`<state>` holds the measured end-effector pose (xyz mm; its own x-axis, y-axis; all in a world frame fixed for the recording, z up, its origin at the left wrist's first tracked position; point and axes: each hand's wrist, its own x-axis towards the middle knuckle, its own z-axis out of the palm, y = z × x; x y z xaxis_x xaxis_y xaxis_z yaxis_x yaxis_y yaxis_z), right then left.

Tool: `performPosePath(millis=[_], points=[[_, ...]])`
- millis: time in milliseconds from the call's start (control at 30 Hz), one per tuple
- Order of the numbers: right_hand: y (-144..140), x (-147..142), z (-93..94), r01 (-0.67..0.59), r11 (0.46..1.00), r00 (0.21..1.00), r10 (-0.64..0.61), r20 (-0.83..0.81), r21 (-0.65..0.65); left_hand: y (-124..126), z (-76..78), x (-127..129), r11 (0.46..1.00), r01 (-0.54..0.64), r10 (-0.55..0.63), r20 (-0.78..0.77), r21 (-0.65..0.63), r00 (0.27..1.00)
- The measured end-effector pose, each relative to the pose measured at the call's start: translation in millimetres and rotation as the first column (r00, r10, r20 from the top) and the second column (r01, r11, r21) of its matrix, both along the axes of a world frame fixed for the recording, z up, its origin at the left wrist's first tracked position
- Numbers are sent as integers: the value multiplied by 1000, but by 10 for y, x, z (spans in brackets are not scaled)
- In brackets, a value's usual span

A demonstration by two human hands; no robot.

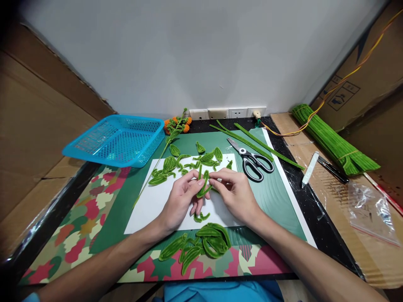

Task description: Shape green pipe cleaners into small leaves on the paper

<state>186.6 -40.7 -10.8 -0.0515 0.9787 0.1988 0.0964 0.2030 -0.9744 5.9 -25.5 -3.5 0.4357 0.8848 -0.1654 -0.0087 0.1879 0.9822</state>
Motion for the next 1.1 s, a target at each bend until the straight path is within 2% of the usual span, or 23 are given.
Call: performPosePath(millis=[267,533,800,933,1033,1100], points=[[4,-20,-7,53,994,993,-63,-104,-98,-4,7,-20,996,61,-58,-58,57,997],[4,-11,32,6,990,991,-25,-130,-143,-8,11,-11,999,-15,16,-31,44,999],[-39,-29,55,59,998,998,-59,-4,-34,-34,10,-11,985,-64,82,-107,161,991],[-60,-19,50,63,998,995,-65,78,24,-26,9,-21,990,1,14,-103,138,995],[-77,19,44,33,987,977,-65,203,156,-21,23,-32,991,37,-25,-95,128,995],[-88,48,42,-17,960,950,-72,302,281,-21,37,-36,991,57,-46,-91,123,995]])
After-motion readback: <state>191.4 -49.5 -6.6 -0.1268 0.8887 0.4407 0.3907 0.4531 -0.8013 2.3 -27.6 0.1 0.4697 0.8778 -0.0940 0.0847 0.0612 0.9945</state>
